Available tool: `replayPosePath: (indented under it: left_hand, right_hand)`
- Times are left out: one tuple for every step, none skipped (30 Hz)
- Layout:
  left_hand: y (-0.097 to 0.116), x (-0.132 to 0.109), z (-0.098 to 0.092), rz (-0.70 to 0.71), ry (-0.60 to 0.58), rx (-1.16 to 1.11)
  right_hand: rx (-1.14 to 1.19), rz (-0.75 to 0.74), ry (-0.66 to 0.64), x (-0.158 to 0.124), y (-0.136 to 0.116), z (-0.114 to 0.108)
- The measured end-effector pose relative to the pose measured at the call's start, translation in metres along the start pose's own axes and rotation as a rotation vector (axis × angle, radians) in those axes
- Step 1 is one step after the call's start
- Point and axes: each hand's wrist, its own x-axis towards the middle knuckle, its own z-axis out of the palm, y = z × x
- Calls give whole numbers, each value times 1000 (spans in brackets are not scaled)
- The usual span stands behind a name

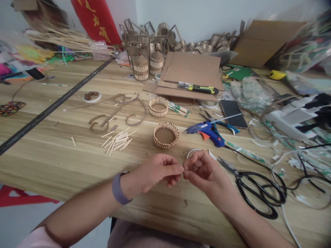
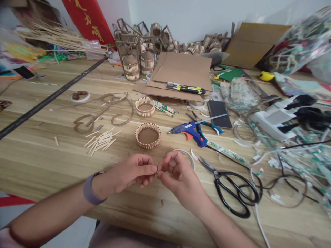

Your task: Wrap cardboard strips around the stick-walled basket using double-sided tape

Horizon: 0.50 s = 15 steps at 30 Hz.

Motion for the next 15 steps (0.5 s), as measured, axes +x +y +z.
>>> replayPosePath:
  left_hand:
    - [0, 0, 0, -7, -4, -2]
    - [1, 0, 0, -14, -6, -6]
    - [1, 0, 0, -20, -7, -10]
    - [1, 0, 0, -25, -5, -14]
    - [1, 0, 0, -30, -4, -17]
    - [1, 1, 0, -34, -2, -21]
    - [1, 1, 0, -36, -1, -24]
    - [0, 1, 0, -37, 0, -25]
    - [0, 1, 0, -38, 1, -24]
    - [-1, 1, 0, -40, 4, -24]
    - [-1, 1, -1, -43, 7, -23]
    - [-1, 1, -1, -46, 12, -21]
    - [-1, 1, -1, -49, 15, -19]
    - [-1, 1, -1, -49, 18, -17]
    - [-1, 1, -1, -49, 21, -13]
  right_hand:
    - [1, 4, 0, 0, 0, 0]
    - [0, 8, 0, 0, 1, 0]
    - [-1, 10, 1, 0, 1, -1]
    - [-3, 10, 1, -1, 1, -1]
    - [-4, 9, 1, -1, 2, -1]
    - [-5, 5, 2, -1, 2, -1]
    - [-10, 5, 3, -1, 2, -1]
    - [-19, 3, 6, -1, 2, -1]
    - [-29, 2, 10, -1, 2, -1]
    - [-37, 1, 14, -1, 2, -1]
    - [-44, -2, 16, -1, 2, -1]
    - [-49, -6, 17, -1, 1, 0]
    - [-50, -11, 19, -1, 1, 0]
    - [-50, -15, 19, -1, 1, 0]
    - [-51, -19, 19, -1, 0, 1]
